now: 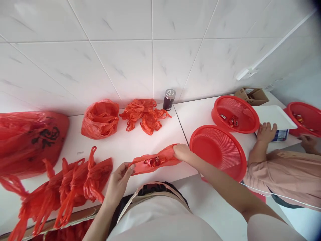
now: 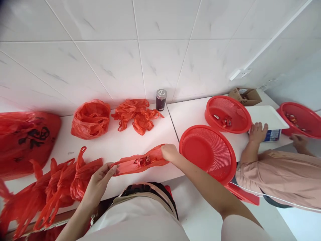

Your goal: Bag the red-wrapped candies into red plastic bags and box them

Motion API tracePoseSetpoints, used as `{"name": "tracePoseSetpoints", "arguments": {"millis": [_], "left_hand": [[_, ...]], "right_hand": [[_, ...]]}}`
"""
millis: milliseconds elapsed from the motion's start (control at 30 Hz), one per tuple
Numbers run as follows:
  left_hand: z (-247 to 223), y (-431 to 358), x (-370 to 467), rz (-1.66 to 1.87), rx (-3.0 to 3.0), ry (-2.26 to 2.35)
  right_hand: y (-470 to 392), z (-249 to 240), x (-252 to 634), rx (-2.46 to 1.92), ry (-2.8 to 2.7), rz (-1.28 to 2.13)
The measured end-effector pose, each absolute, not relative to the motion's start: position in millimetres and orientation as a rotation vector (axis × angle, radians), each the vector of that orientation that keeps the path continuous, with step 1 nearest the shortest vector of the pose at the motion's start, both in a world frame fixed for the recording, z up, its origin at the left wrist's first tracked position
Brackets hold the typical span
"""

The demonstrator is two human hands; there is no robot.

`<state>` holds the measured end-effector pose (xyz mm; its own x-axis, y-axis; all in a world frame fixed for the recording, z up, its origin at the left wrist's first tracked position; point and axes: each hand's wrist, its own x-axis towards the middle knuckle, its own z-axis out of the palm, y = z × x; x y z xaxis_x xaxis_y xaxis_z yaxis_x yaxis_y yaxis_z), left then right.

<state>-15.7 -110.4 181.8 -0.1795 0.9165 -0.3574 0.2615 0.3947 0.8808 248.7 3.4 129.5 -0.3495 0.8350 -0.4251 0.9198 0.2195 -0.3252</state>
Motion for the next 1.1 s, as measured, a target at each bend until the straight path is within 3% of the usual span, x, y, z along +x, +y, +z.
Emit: {"name": "tracePoseSetpoints", "arguments": {"millis": [67,200,300,467,567,733,900,1100], "left_hand": [[194.1,-114.2,-20.3,0.932,1.007,1.708],[201.8,-118.5,-28.0,1.078,0.984,1.739],[200.8,-119.1,-27.7,0.899,1.146,1.736],[222.1,-124.0,-27.6,0.993,1.195,1.734],[232.7,-125.7,-31.5,0.822,1.261,1.802],[224.2,-130.5,-47.0,0.745,1.331,1.89],[211.5,-138.0,-74.6,0.491,1.39,1.911],[222.4,-138.3,-67.2,0.893,1.344,1.849]], "right_hand": [[-2.8,153.8,248.3,1.626,2.439,-1.031],[-10.8,186.5,259.8,1.665,2.486,-1.957],[-8.6,187.3,269.7,1.94,2.338,-2.047],[-15.2,181.2,268.3,1.8,2.22,-2.285],[-22.4,184.3,265.8,1.979,2.221,-2.123],[-28.0,200.8,272.6,1.996,2.29,-2.145],[-34.1,203.8,270.9,2.28,2.499,-1.484],[-43.0,226.0,259.8,2.2,2.627,-1.448]]}}
